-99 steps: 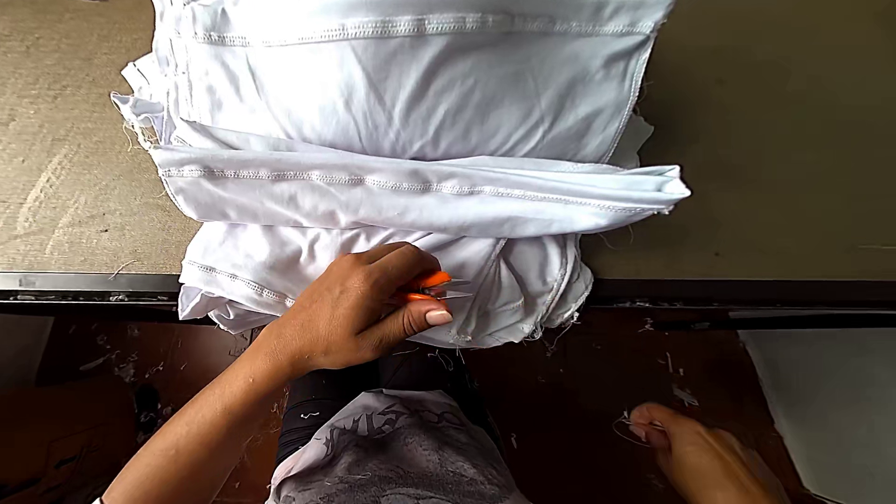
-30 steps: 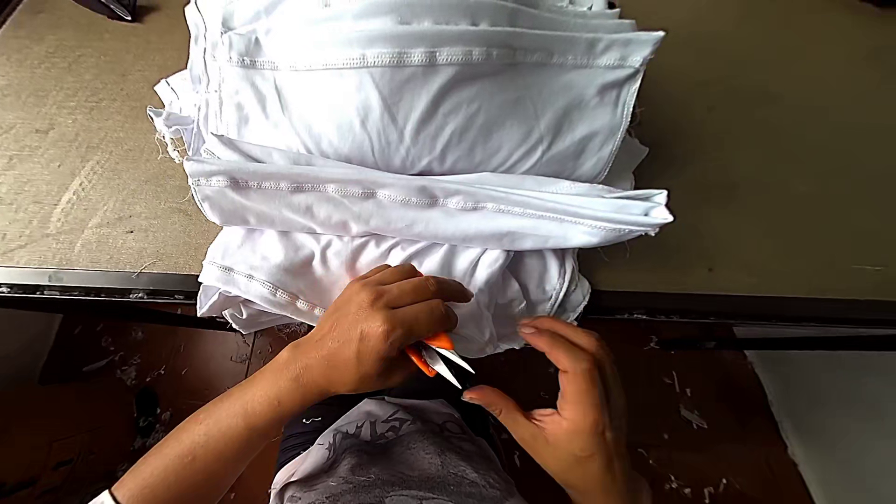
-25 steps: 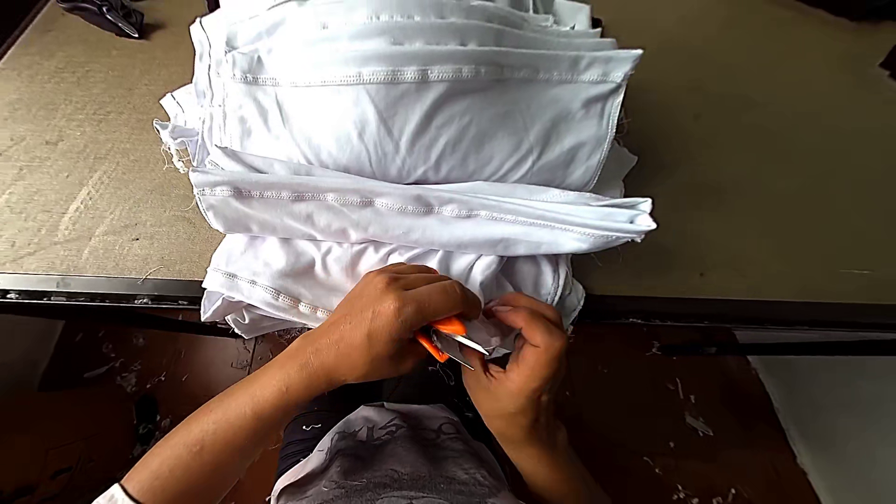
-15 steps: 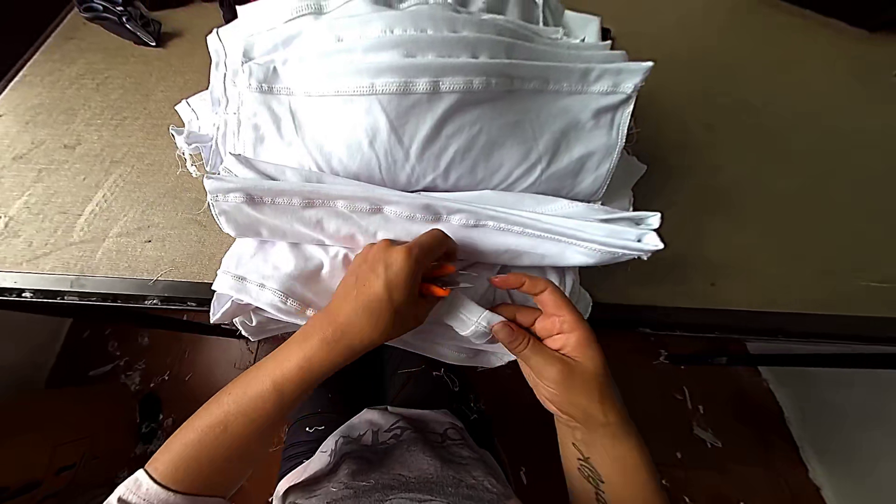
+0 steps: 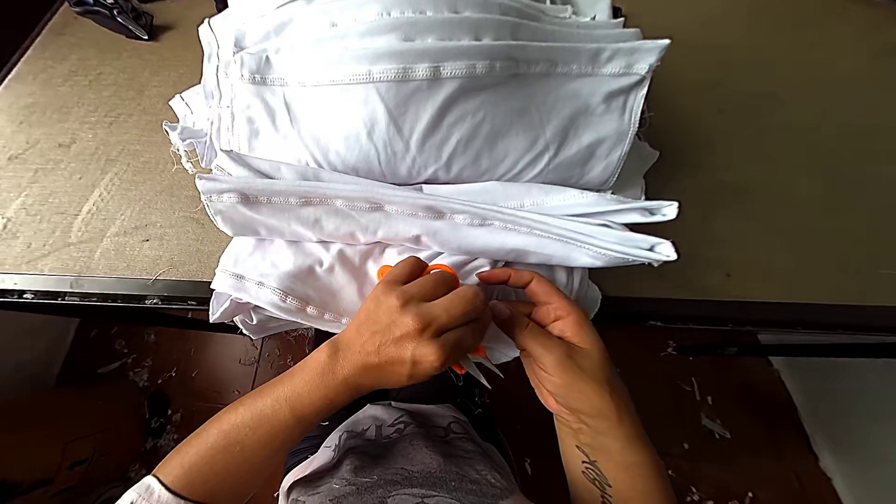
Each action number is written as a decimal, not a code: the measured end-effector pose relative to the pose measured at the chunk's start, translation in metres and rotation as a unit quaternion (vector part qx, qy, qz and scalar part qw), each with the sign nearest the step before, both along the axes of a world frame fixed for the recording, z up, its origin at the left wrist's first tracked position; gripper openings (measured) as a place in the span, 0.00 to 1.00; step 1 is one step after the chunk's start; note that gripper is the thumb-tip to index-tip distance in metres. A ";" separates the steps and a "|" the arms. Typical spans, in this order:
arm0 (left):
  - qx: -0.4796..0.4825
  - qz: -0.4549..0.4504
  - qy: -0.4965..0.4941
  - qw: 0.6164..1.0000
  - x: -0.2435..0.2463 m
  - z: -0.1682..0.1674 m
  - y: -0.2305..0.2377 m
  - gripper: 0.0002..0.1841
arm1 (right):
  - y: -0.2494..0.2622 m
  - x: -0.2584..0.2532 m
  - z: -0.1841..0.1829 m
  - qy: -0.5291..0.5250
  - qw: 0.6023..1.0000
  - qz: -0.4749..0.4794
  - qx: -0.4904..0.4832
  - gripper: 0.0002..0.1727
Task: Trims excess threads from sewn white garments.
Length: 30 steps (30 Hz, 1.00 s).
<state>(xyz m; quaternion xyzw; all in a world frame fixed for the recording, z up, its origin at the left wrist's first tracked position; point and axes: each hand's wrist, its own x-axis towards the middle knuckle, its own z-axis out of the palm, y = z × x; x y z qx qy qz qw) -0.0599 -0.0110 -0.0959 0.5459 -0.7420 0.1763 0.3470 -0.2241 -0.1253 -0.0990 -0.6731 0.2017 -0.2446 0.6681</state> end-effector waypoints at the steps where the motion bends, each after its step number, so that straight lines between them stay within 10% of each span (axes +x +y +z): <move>1: 0.008 -0.002 0.017 1.000 -0.001 -0.001 0.000 0.10 | 0.000 0.000 0.000 0.000 1.000 0.000 0.001 0.16; 7: 0.162 -0.155 0.320 0.920 0.017 0.011 0.019 0.05 | -0.001 0.001 0.002 0.010 1.000 -0.003 0.001 0.13; 15: 0.068 0.092 -0.029 0.993 0.022 0.017 0.029 0.10 | -0.001 0.001 0.003 0.020 1.000 -0.003 0.005 0.15; 30: 0.113 0.048 -0.102 0.987 0.023 0.024 0.016 0.12 | 0.000 0.003 0.006 0.039 0.999 0.001 -0.018 0.17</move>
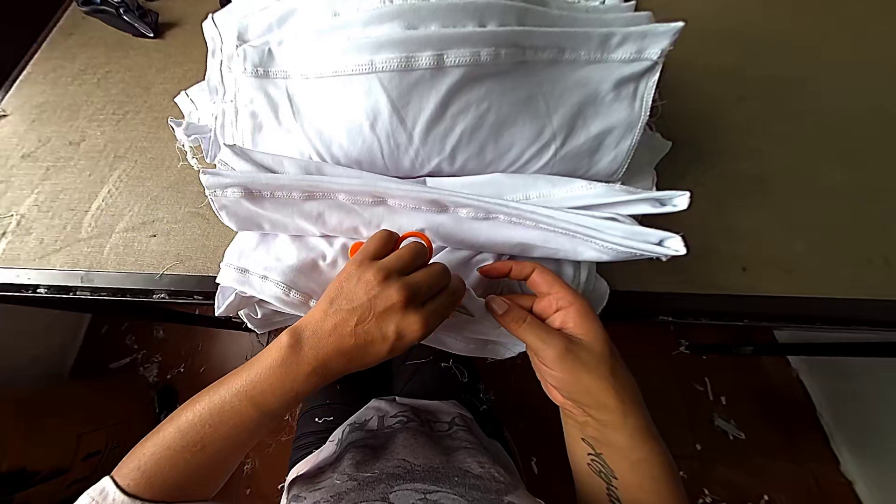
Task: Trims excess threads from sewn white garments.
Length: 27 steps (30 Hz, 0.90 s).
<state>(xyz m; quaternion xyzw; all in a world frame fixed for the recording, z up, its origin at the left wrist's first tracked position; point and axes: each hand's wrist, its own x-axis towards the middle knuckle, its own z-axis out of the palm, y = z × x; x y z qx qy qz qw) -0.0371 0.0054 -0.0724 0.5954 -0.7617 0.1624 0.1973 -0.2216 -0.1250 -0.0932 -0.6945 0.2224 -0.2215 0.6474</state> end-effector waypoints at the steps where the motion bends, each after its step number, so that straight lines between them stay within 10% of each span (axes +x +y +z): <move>1: -0.001 -0.002 0.002 1.000 0.001 0.000 -0.001 0.12 | 0.000 0.000 0.000 0.000 1.000 -0.001 0.002 0.17; 27: -0.011 -0.014 -0.016 1.000 0.000 0.001 -0.004 0.13 | -0.001 0.000 0.000 0.005 1.000 -0.003 0.007 0.15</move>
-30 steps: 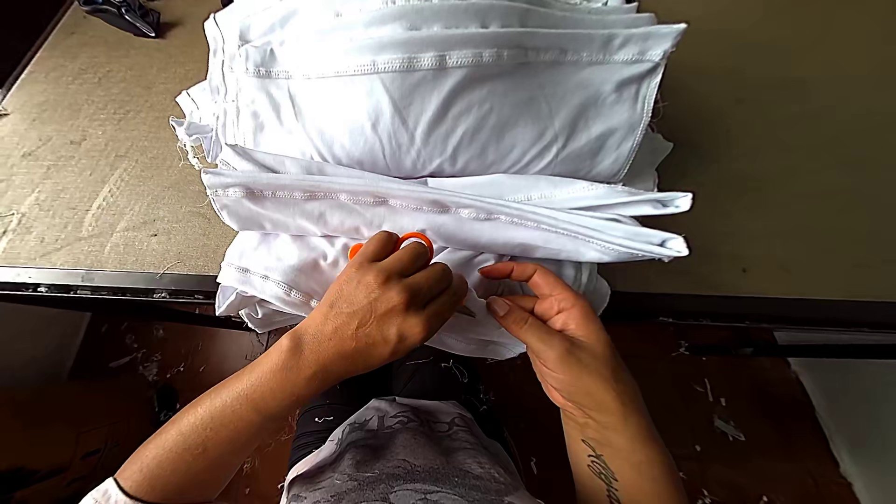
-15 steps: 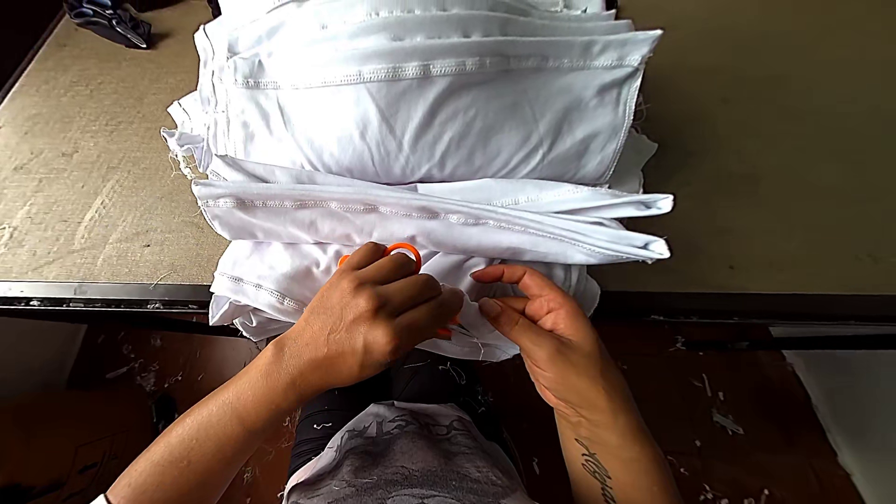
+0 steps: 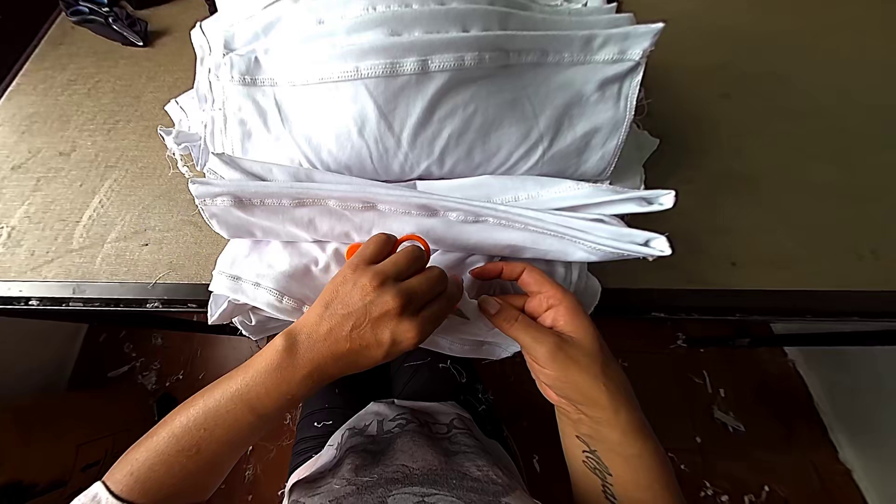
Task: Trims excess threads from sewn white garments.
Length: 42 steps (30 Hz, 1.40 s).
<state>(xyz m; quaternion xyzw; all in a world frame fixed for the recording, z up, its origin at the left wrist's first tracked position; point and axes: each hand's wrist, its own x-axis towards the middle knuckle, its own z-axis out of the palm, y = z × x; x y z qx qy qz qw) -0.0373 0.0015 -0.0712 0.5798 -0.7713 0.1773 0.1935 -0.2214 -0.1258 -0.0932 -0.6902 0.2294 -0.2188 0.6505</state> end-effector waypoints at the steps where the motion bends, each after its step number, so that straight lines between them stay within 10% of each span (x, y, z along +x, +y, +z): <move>1: 0.003 -0.002 0.001 1.000 0.001 0.000 0.000 0.13 | 0.000 0.000 0.000 0.002 1.000 0.000 -0.003 0.16; 29: -0.171 0.010 0.075 0.982 -0.040 -0.041 -0.018 0.11 | -0.017 0.004 -0.001 -0.020 0.984 0.010 0.175 0.16; 35: 0.151 -0.191 0.275 0.930 -0.065 -0.016 0.016 0.20 | -0.016 0.000 -0.003 -0.054 0.988 -0.002 0.147 0.15; 42: -0.138 0.181 0.085 0.970 -0.022 -0.037 0.036 0.12 | -0.016 -0.012 0.005 -0.157 0.986 0.023 -0.044 0.13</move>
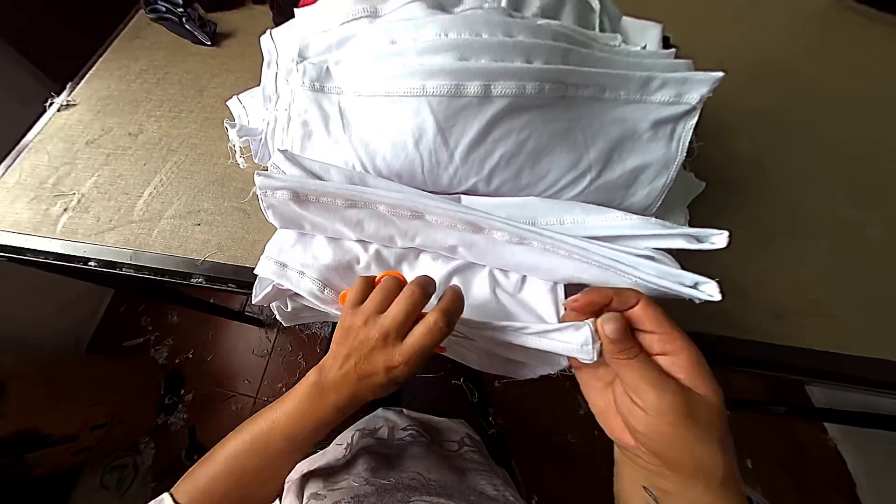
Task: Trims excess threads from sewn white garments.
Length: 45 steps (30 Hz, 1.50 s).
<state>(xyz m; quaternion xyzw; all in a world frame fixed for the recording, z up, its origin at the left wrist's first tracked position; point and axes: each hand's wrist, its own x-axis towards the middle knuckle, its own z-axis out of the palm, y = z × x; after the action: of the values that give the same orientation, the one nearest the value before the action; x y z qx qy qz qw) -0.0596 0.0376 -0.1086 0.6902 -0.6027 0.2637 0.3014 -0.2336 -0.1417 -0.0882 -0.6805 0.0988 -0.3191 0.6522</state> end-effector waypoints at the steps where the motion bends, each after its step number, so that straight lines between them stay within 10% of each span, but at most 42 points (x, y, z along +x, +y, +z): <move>1: -0.003 0.041 -0.014 0.999 0.013 -0.001 0.005 0.12 | -0.005 -0.003 0.005 -0.018 1.000 0.025 0.003 0.14; 5: 0.001 0.231 -0.011 0.973 0.078 0.015 0.052 0.09 | -0.041 -0.026 0.022 0.039 0.984 0.011 -0.173 0.20; 9: -0.003 0.295 0.095 0.951 0.111 0.041 0.077 0.10 | -0.064 -0.019 0.028 0.184 0.852 -0.231 -0.432 0.18; 12: -0.112 0.113 0.392 0.906 0.122 0.060 0.054 0.09 | -0.101 0.016 0.046 0.171 0.914 -0.242 -0.279 0.15; 14: -0.211 -0.060 0.626 0.748 0.134 0.080 0.029 0.11 | -0.113 0.051 0.061 0.072 0.986 -0.150 -0.002 0.22; 16: -0.243 -0.122 0.689 0.672 0.151 0.087 0.000 0.13 | -0.106 0.083 0.069 -0.012 0.982 -0.112 0.153 0.23; 17: -0.248 -0.107 0.662 0.699 0.161 0.083 -0.016 0.11 | -0.101 0.099 0.061 -0.043 0.984 -0.120 0.124 0.19; 19: -0.147 0.037 0.454 0.878 0.177 0.062 -0.044 0.13 | -0.109 0.128 0.030 -0.007 0.972 -0.156 -0.176 0.28; 21: 0.003 0.151 0.214 0.965 0.184 0.043 -0.057 0.23 | -0.110 0.136 0.014 0.153 0.842 -0.206 -0.474 0.36; 26: 0.121 0.200 0.255 0.938 0.199 0.058 -0.026 0.24 | -0.128 0.104 0.027 0.283 0.817 -0.141 -0.483 0.39; 31: 0.000 0.213 0.137 0.967 0.153 0.084 0.013 0.20 | -0.108 0.040 0.029 0.255 0.837 -0.195 -0.443 0.35; 34: -0.048 -0.016 0.063 0.997 0.079 0.082 0.009 0.15 | -0.067 -0.001 0.022 0.183 0.851 -0.283 -0.403 0.25; 37: 0.111 -0.202 0.034 0.973 0.012 0.046 -0.024 0.12 | -0.028 -0.039 0.004 0.212 0.860 -0.280 -0.370 0.17; 45: 0.229 -0.247 0.127 0.933 0.001 0.017 -0.051 0.02 | 0.023 -0.037 -0.037 0.248 0.823 -0.287 -0.422 0.27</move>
<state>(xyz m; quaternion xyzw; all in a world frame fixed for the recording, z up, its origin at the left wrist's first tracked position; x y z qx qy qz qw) -0.0590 -0.0130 -0.0918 0.5978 -0.7548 -0.0538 0.2644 -0.2707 -0.1189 -0.1256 -0.8861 0.3044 -0.3228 0.1338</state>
